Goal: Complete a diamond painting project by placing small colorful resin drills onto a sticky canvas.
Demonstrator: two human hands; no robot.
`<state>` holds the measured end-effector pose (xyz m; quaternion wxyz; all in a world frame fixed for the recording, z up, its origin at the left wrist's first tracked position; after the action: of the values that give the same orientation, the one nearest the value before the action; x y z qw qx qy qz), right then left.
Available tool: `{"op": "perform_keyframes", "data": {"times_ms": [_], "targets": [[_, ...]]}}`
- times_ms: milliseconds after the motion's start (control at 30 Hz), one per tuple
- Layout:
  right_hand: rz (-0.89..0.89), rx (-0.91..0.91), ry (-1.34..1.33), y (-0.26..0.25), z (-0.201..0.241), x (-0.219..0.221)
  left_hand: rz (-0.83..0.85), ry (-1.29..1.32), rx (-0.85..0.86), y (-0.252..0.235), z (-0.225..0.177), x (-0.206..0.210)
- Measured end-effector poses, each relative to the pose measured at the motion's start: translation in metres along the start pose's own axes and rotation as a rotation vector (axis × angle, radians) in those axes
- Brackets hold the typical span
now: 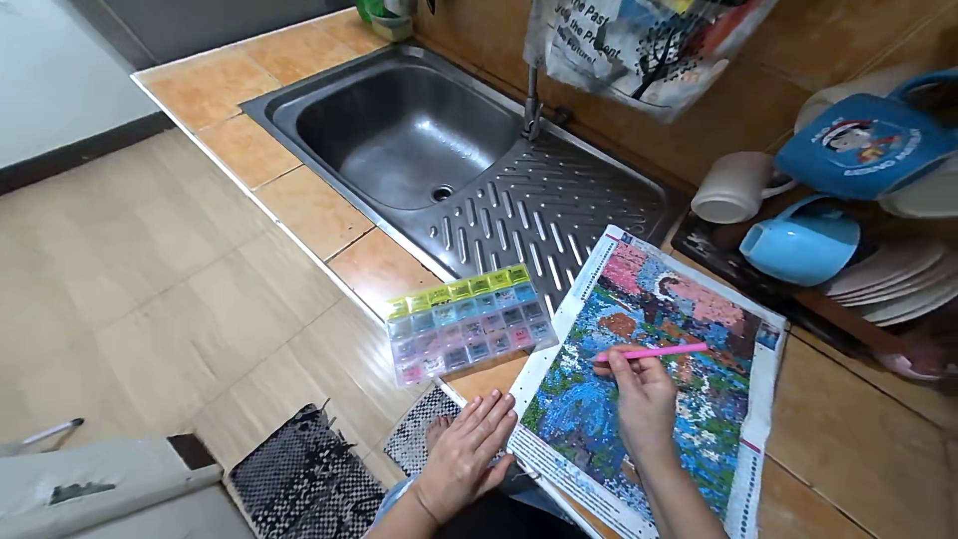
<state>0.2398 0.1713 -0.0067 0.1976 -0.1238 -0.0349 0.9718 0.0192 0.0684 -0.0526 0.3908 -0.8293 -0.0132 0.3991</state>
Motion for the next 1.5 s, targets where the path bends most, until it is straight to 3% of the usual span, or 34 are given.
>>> {"op": "perform_keyframes", "data": {"times_ms": [1200, 1333, 1500], "targets": [[0.033, -0.234, 0.236, 0.006, 0.003, 0.015, 0.016, -0.014, -0.011, 0.000, 0.001, -0.001], [0.047, -0.320, 0.323, 0.007, 0.009, 0.019, 0.017, -0.020, -0.010, 0.000, 0.000, -0.001], [0.091, -0.568, 0.472, 0.014, 0.026, 0.028, 0.017, -0.015, -0.004, 0.001, 0.001, 0.000]]}}
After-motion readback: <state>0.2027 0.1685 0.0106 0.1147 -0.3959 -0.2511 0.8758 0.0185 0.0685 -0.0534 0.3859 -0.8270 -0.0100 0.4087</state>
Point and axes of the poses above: each hand's wrist, its own y-axis away from the middle knuckle, its own x-axis out of the palm, z = x × y, the point moved 8 cm from there along -y, towards the middle knuckle, and after that the axes turned 6 degrees about -z, right-handed, at the moved point
